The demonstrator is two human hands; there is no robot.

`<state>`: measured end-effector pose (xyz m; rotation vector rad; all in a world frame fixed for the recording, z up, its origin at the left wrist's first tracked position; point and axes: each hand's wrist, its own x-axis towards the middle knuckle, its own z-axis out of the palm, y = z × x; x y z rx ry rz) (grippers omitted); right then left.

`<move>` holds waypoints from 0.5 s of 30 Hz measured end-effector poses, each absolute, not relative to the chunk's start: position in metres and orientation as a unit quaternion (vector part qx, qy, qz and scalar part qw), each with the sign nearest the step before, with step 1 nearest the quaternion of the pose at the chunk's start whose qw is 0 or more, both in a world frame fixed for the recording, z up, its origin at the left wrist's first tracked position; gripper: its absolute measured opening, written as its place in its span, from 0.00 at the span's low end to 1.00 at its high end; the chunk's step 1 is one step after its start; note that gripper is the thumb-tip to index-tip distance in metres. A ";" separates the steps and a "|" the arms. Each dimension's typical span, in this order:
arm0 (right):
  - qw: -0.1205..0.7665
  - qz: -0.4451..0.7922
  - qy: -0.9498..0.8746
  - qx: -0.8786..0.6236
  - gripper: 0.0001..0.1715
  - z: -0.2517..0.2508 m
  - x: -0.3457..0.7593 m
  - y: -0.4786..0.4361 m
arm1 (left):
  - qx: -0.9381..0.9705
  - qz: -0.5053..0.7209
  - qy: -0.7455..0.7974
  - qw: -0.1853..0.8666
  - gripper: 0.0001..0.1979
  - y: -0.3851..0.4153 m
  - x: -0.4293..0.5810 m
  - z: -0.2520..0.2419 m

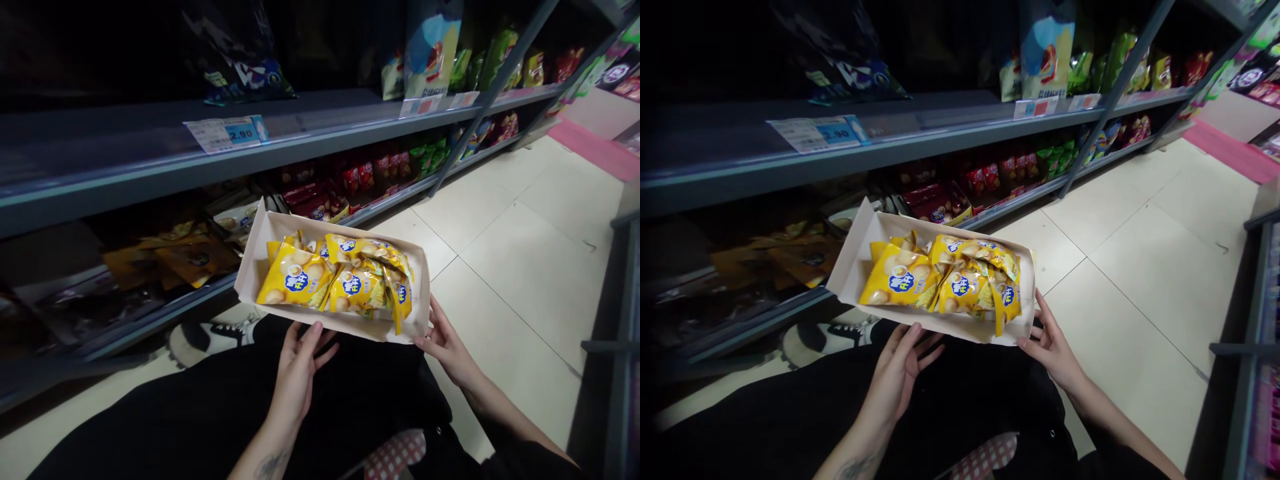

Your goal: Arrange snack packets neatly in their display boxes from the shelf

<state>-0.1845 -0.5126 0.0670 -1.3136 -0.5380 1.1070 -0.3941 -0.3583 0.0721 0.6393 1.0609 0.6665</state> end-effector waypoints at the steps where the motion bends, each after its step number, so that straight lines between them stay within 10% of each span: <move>1: 0.621 0.481 -0.237 -0.572 0.55 0.067 -0.186 -0.512 | 0.289 0.308 0.489 0.763 0.28 -0.357 -0.394 0.072; 15: 0.550 0.487 -0.185 -0.652 0.53 0.082 -0.179 -0.492 | 0.384 0.269 0.439 0.766 0.26 -0.327 -0.405 0.068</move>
